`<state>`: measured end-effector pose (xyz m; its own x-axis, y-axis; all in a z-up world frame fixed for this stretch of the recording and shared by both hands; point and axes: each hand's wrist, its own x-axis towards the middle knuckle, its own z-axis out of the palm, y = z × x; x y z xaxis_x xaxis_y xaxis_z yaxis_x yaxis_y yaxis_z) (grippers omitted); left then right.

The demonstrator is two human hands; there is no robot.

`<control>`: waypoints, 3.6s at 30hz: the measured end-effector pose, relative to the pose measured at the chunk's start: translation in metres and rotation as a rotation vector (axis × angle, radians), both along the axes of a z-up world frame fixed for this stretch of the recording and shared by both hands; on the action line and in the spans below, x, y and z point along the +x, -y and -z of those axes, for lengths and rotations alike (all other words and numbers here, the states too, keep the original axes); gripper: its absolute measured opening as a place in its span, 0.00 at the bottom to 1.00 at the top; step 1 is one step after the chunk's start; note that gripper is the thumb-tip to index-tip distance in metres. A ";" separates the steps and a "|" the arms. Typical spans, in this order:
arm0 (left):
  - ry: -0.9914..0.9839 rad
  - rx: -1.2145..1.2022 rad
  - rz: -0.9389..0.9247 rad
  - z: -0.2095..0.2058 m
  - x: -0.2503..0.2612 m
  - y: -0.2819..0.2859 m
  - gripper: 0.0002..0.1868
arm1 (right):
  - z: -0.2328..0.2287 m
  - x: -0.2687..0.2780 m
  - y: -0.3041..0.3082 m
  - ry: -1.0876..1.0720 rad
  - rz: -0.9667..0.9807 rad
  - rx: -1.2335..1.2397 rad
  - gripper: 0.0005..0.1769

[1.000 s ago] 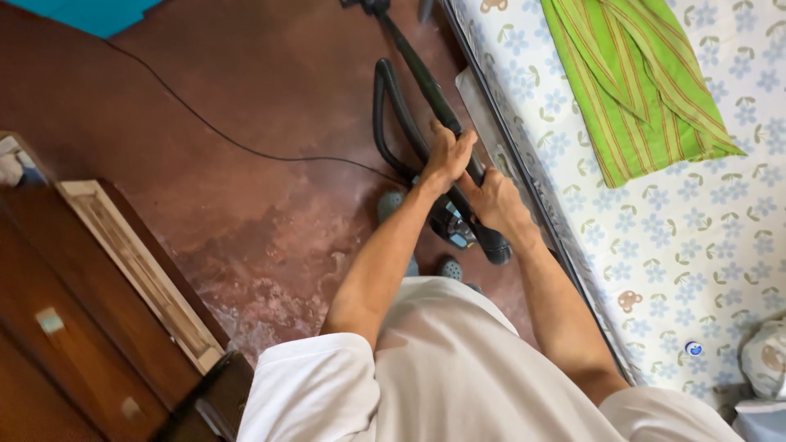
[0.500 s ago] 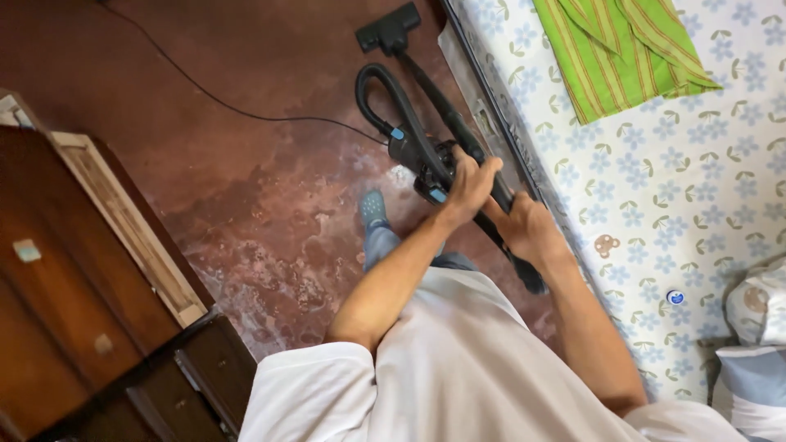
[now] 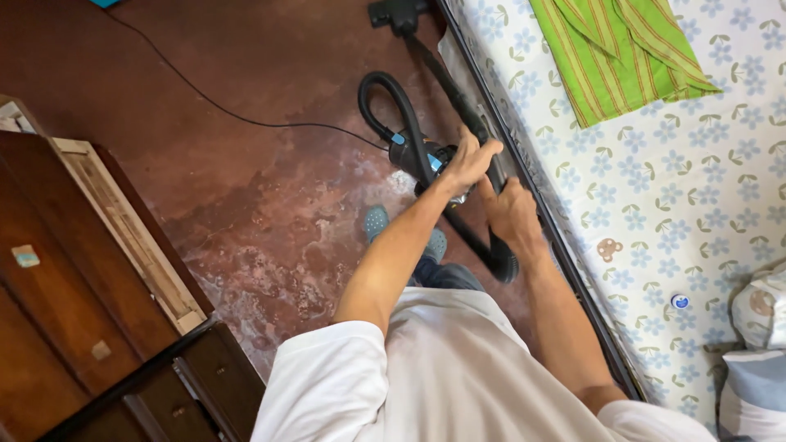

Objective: The person vacuums the floor around a dresser and a bed, moving the vacuum head across the surface. They then pick up the vacuum canister and hose to clean around a suitcase and other furniture.

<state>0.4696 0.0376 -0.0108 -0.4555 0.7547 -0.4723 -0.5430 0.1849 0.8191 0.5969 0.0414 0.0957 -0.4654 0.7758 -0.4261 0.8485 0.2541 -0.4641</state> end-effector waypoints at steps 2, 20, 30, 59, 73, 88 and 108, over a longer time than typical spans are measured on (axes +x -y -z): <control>0.050 0.021 -0.004 -0.024 0.007 -0.002 0.41 | -0.021 0.003 -0.006 0.044 0.004 -0.005 0.39; -0.023 -0.292 -0.186 -0.085 0.047 0.054 0.40 | -0.017 0.041 0.005 -0.012 -0.247 -0.275 0.24; 0.379 -0.023 -0.315 -0.166 0.088 0.067 0.36 | -0.147 0.062 -0.002 0.287 -0.454 -0.070 0.35; -0.291 -0.133 -0.357 0.065 -0.300 -0.039 0.40 | 0.145 -0.319 -0.108 -0.122 -0.429 0.073 0.36; 0.238 -0.134 -0.495 0.190 -0.138 0.026 0.23 | 0.127 -0.258 -0.108 -0.150 -0.300 -0.034 0.35; 0.443 -0.211 -0.704 0.470 0.082 0.008 0.26 | 0.317 -0.036 -0.085 -0.132 -0.313 -0.048 0.29; 0.537 -0.556 -0.562 0.281 0.170 0.147 0.49 | 0.183 0.069 -0.019 -0.098 -0.311 -0.094 0.34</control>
<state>0.6393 -0.1094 -0.2923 -0.3009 0.0966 -0.9488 -0.9488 0.0702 0.3080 0.6663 0.0601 -0.0868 -0.7157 0.5495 -0.4310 0.6875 0.4458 -0.5733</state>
